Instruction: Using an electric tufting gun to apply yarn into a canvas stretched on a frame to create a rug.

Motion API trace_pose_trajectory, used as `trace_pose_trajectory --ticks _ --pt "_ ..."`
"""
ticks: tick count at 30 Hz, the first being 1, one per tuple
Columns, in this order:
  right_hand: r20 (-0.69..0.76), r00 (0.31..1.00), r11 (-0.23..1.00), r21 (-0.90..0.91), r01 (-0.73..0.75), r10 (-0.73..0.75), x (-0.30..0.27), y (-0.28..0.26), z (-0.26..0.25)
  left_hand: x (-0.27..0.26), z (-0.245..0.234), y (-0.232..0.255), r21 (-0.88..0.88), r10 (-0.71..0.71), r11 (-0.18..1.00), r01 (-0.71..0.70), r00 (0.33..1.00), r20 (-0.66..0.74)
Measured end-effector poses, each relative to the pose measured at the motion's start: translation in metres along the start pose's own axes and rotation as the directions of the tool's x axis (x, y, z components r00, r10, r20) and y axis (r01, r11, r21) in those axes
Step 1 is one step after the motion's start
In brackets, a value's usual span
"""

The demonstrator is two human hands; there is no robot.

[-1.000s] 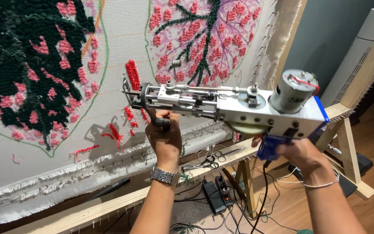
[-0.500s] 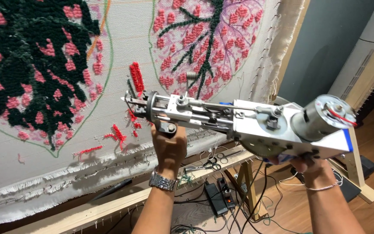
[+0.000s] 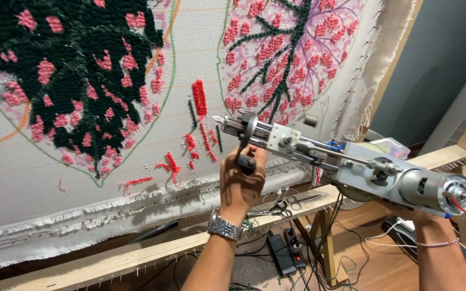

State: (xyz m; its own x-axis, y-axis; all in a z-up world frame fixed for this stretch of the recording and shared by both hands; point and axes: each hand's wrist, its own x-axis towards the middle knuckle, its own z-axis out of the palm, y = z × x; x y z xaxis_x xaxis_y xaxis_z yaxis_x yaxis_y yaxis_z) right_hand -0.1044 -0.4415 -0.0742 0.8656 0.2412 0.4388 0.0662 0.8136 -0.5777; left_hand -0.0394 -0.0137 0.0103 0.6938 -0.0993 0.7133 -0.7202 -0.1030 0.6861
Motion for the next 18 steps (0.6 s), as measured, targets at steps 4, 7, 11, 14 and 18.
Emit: trace_pose_trajectory --ticks 4,7,11,14,18 --pt "-0.240 0.960 0.989 -0.067 0.130 -0.142 0.007 0.012 0.002 -0.001 -0.007 0.029 0.077 0.021 0.997 -0.022 1.000 0.005" --pt "-0.260 0.945 0.929 -0.358 0.097 -0.198 0.012 0.013 0.007 -0.001 -0.006 0.026 0.057 0.020 0.998 -0.021 1.000 0.017" --pt "-0.318 0.935 0.978 -0.184 0.101 -0.156 0.012 0.009 0.008 -0.006 -0.004 0.019 0.215 0.207 0.957 -0.194 0.978 -0.038" --pt "-0.304 0.938 0.966 -0.239 0.095 -0.168 0.009 0.005 -0.004 -0.007 -0.003 0.019 0.281 0.329 0.912 -0.298 0.942 -0.070" --pt "-0.419 0.871 0.899 -0.435 0.055 -0.257 0.007 0.003 -0.016 -0.002 -0.008 0.029 0.117 0.046 0.992 -0.049 0.999 0.028"
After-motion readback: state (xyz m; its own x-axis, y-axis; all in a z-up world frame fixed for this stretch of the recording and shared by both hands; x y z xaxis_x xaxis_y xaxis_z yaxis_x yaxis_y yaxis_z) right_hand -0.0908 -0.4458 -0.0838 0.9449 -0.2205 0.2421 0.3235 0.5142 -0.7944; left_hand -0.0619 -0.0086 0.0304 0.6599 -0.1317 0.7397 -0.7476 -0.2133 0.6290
